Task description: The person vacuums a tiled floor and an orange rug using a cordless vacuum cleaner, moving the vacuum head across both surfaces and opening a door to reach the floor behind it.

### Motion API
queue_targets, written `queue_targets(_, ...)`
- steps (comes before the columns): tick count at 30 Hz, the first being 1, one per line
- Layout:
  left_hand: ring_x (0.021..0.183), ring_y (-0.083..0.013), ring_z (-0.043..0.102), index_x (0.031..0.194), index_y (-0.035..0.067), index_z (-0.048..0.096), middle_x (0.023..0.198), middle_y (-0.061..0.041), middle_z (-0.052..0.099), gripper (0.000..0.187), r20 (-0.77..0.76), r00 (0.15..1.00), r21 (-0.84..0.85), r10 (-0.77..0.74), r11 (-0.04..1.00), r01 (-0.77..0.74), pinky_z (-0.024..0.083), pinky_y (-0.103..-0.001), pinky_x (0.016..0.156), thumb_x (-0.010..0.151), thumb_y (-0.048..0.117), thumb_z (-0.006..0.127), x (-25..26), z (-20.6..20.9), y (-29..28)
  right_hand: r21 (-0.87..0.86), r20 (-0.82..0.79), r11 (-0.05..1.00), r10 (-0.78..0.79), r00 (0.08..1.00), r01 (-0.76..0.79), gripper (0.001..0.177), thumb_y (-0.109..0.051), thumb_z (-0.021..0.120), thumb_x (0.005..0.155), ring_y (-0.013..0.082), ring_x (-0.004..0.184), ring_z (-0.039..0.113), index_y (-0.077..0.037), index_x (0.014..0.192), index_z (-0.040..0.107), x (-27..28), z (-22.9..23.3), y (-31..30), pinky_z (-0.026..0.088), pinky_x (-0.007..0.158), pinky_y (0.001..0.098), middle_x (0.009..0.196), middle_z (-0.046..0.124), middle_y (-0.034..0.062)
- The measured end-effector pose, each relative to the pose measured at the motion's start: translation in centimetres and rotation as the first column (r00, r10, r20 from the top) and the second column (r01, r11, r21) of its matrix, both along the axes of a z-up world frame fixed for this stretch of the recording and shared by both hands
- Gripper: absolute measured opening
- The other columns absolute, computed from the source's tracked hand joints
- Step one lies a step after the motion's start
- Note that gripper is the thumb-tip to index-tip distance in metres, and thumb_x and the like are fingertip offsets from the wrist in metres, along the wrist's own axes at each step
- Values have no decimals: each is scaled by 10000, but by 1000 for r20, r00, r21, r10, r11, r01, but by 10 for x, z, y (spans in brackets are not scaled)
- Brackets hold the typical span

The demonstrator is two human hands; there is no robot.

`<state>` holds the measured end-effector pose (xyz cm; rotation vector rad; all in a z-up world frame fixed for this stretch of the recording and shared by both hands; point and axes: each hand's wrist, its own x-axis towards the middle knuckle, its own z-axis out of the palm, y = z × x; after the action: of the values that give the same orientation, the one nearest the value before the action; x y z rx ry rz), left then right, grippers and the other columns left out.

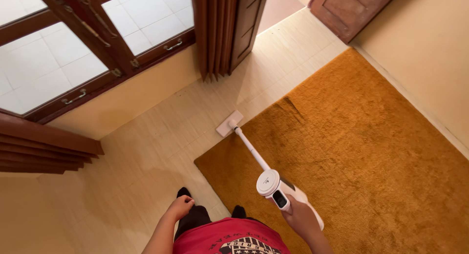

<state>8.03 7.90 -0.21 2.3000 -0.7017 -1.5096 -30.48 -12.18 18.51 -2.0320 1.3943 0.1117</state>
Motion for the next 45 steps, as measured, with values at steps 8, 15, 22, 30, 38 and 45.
queue_targets(8,810,-192,717,1190,46,701,997,-91,752,388,-206,962,-58,178,979,-194,608,-349,767,951,349,657,87,-6,13,-77,14,994,80,997,-78,388,-291,717,843,408,868,717,-182,1210,658,112,2,-29,557,765,496,888,754,193)
queue_targets(15,824,-177,723,1238,62,674,1015,-65,763,418,-128,975,31,180,984,-178,573,-340,821,964,372,622,179,-10,31,-67,51,997,32,998,-28,418,-280,715,838,412,927,710,-171,1238,664,219,-10,-37,558,799,483,964,753,202)
queue_targets(22,814,-172,725,1214,33,681,1011,-75,759,407,-225,949,-27,223,972,-234,562,-320,773,963,349,636,228,-12,37,-36,167,999,-20,986,26,446,-311,733,839,398,969,720,-166,1255,667,299,-28,-38,565,818,458,1030,747,197)
queue_targets(30,814,-158,713,1217,45,678,1018,-74,751,396,-265,949,-19,169,983,-180,545,-316,767,967,349,627,242,-19,34,87,168,983,-175,970,163,462,-362,757,847,350,1003,736,-164,1256,671,343,-47,-25,566,828,437,1082,765,157)
queue_targets(38,827,-167,718,1242,55,666,1023,-64,755,425,-258,964,40,57,998,-48,565,-332,815,957,368,638,239,-25,33,131,115,965,-242,963,227,508,-387,738,863,343,1027,739,-179,1315,638,331,-67,4,574,856,431,1101,765,159)
queue_targets(45,816,-174,722,1225,47,679,1017,-75,753,407,-200,980,27,-3,1000,9,565,-338,805,958,351,635,214,-24,36,164,164,951,-288,944,262,486,-392,737,874,346,1034,741,-156,1287,639,266,-62,49,574,858,430,1100,762,174)
